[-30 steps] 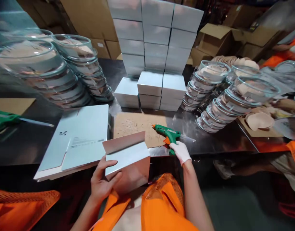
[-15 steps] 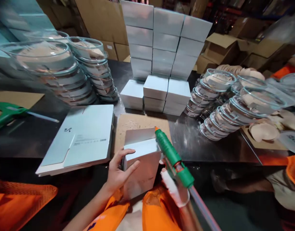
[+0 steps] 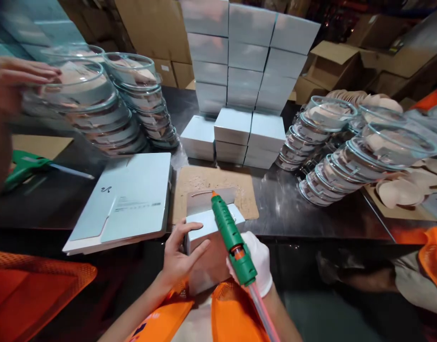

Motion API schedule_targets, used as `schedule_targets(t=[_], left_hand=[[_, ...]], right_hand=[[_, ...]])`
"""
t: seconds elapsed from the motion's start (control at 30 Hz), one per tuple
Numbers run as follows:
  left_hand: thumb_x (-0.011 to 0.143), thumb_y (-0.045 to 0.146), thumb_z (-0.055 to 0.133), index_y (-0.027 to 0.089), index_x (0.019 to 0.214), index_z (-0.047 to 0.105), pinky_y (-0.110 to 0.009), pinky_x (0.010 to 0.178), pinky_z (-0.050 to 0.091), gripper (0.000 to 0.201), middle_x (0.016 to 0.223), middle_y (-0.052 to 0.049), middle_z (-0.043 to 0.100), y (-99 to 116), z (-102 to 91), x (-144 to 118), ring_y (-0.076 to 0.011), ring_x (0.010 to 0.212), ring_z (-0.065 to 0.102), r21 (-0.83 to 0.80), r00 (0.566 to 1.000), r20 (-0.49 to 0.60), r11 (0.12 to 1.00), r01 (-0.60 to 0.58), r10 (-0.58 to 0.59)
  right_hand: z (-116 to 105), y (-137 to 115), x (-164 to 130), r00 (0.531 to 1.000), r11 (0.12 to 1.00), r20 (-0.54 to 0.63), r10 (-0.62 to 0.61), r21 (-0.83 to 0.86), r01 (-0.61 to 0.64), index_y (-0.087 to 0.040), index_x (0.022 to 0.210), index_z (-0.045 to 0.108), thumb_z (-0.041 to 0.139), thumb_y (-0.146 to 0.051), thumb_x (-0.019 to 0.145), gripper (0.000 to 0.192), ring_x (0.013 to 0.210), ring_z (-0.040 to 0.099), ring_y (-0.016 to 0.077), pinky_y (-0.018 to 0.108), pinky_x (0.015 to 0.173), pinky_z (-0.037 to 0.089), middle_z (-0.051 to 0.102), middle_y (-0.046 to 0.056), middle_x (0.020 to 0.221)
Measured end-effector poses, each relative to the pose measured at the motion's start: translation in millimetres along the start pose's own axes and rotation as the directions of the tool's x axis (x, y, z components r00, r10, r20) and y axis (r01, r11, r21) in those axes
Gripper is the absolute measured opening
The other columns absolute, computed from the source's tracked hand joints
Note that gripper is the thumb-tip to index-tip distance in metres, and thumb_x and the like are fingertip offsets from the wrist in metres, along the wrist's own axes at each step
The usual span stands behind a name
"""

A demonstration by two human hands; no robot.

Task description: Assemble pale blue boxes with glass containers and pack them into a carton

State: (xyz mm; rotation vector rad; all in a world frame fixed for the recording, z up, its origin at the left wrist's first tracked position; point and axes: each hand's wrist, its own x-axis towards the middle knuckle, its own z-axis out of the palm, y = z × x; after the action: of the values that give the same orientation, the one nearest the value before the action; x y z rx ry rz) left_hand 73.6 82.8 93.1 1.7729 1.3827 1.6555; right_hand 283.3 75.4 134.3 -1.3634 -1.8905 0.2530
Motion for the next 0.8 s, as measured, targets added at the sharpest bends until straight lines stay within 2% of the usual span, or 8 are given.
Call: schedule_targets(t=[0.1, 0.17, 0.27, 0.37, 0.47, 0.57, 0.73, 0.8], left_hand=[[0.089, 0.03, 0.08, 0.026, 0.107, 0.073, -0.038, 0.105, 0.053, 0.02, 0.099, -0.002, 0.079, -2, -1.3, -1, -0.0225, 0.102, 0.073, -0.003, 1.0, -0.007, 1.0, 0.017, -0.017], [0.089, 0.033, 0.081, 0.025, 0.107, 0.074, -0.038, 0.103, 0.054, 0.02, 0.099, -0.003, 0.079, -4, -2.0, -3, -0.0234, 0.102, 0.073, -0.013, 0.999, 0.002, 0.999, 0.039, -0.039], [0.088, 0.036, 0.081, 0.025, 0.106, 0.075, -0.04, 0.105, 0.052, 0.022, 0.101, -0.004, 0.079, -11, -4.6, -5, -0.024, 0.103, 0.073, -0.046, 0.996, -0.002, 0.995, 0.087, -0.087], [0.088, 0.039, 0.081, 0.024, 0.107, 0.074, -0.037, 0.101, 0.052, 0.025, 0.103, -0.005, 0.077, -19, -9.6, -8, -0.0242, 0.106, 0.071, -0.091, 0.99, -0.039, 0.987, 0.131, -0.135], [0.088, 0.04, 0.082, 0.025, 0.109, 0.073, -0.033, 0.098, 0.051, 0.027, 0.104, -0.004, 0.077, -25, -13.8, -9, -0.0235, 0.11, 0.069, -0.137, 0.987, -0.06, 0.98, 0.142, -0.151], [0.088, 0.043, 0.082, 0.025, 0.107, 0.073, -0.033, 0.1, 0.05, 0.027, 0.103, -0.003, 0.076, -26, -15.1, -9, -0.0232, 0.109, 0.069, -0.168, 0.986, -0.069, 0.976, 0.136, -0.15], [0.088, 0.047, 0.081, 0.025, 0.105, 0.073, -0.034, 0.095, 0.052, 0.029, 0.101, -0.003, 0.077, -27, -16.4, -8, -0.0234, 0.105, 0.071, -0.192, 0.985, -0.077, 0.972, 0.137, -0.154], [0.087, 0.051, 0.081, 0.025, 0.103, 0.074, -0.034, 0.093, 0.053, 0.031, 0.1, -0.004, 0.076, -28, -15.7, -7, -0.024, 0.104, 0.071, -0.203, 0.984, -0.056, 0.967, 0.155, -0.17]], right_hand=[[-4, 15, -5, 0.993, 0.99, -0.018, 0.114, 0.088, -0.112, -0.025, 0.078, 0.063, 0.071, -0.035, 0.088, 0.016, 0.055, 0.065, 0.0175, 0.029, 0.055, 0.055, 0.068, 0.0, 0.068], [-8, 25, -10, 0.957, 0.934, 0.01, 0.29, 0.217, -0.285, -0.026, 0.077, 0.069, 0.08, -0.038, 0.081, 0.016, 0.062, 0.068, 0.0214, 0.034, 0.061, 0.059, 0.071, 0.003, 0.071], [-12, 39, -17, 0.862, 0.78, 0.093, 0.498, 0.385, -0.492, -0.028, 0.08, 0.077, 0.09, -0.042, 0.071, 0.021, 0.067, 0.07, 0.027, 0.042, 0.067, 0.062, 0.075, 0.005, 0.075], [-11, 51, -10, 0.779, 0.672, 0.119, 0.615, 0.437, -0.597, -0.025, 0.083, 0.079, 0.088, -0.052, 0.071, 0.031, 0.058, 0.066, 0.0241, 0.038, 0.055, 0.058, 0.073, 0.004, 0.067], [5, 61, 16, 0.654, 0.495, 0.253, 0.713, 0.479, -0.725, -0.018, 0.099, 0.08, 0.081, -0.065, 0.071, 0.055, 0.045, 0.055, 0.0171, 0.029, 0.042, 0.045, 0.063, -0.001, 0.053], [24, 77, 48, 0.562, 0.37, 0.396, 0.727, 0.463, -0.805, -0.013, 0.099, 0.078, 0.075, -0.073, 0.07, 0.067, 0.044, 0.057, 0.0172, 0.029, 0.045, 0.048, 0.064, 0.001, 0.053], [10, 99, 65, 0.55, 0.46, 0.331, 0.767, 0.313, -0.831, -0.02, 0.059, 0.064, 0.078, -0.061, 0.079, 0.048, 0.045, 0.059, 0.0177, 0.028, 0.047, 0.049, 0.06, 0.002, 0.046], [-3, 90, 64, 0.603, 0.533, 0.231, 0.763, 0.303, -0.79, -0.022, 0.061, 0.066, 0.084, -0.054, 0.077, 0.04, 0.052, 0.062, 0.0167, 0.025, 0.053, 0.05, 0.062, 0.0, 0.049]])
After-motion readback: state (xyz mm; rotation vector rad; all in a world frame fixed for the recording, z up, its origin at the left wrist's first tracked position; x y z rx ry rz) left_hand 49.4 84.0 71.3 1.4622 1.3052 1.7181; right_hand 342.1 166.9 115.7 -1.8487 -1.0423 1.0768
